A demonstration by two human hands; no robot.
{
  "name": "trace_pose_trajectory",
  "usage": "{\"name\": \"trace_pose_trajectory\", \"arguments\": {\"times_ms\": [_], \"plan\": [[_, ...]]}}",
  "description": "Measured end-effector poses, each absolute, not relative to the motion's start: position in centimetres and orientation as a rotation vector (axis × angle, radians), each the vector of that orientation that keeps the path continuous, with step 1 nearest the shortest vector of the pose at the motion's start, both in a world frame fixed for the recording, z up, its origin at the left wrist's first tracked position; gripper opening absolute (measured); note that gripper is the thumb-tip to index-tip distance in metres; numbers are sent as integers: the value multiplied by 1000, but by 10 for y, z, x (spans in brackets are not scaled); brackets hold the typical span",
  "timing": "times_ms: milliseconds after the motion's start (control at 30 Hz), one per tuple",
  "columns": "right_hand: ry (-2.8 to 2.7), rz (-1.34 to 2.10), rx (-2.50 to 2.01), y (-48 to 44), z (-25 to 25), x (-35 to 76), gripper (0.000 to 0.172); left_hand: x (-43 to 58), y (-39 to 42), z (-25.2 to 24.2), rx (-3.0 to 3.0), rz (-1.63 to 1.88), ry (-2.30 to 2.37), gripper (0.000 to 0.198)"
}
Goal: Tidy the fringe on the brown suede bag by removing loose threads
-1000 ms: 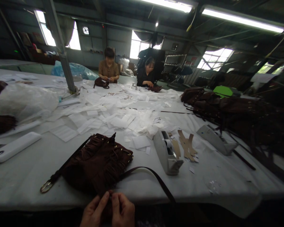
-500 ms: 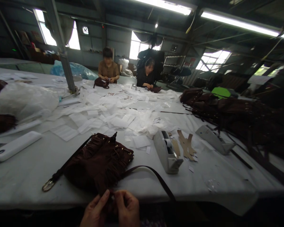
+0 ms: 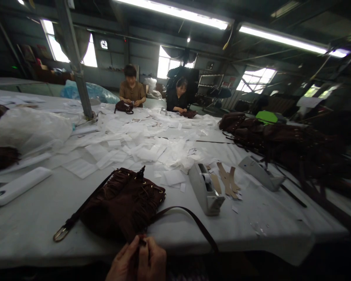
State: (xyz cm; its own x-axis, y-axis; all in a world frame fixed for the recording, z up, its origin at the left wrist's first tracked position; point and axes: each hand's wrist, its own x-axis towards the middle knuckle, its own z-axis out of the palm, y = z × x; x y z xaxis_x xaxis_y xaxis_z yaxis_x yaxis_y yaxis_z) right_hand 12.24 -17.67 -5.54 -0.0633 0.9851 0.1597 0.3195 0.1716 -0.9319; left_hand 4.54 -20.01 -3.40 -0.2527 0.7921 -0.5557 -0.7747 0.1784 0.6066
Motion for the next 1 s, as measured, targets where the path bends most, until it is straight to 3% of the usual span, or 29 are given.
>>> {"name": "trace_pose_trajectory", "arguments": {"times_ms": [133,267,500,700,1000], "plan": [[-1577,894,-1313,-174,-63,118,60,38,-199,-40,62,1496,1171,14],[-1644,1170,-1219,-172,-56,131,69,27,-202,-39,100,1432,1191,30],[-1488,1647,-1111,-155,-16,141,45,26,-212,-41,300,1362,1178,40],[-1305,1683,-1145,-153,-17,125,25,21,-213,-33,429,1325,1272,41],[-772,1911,-1007,-142,-25,125,47,15,-216,-33,431,1257,1412,44]]}}
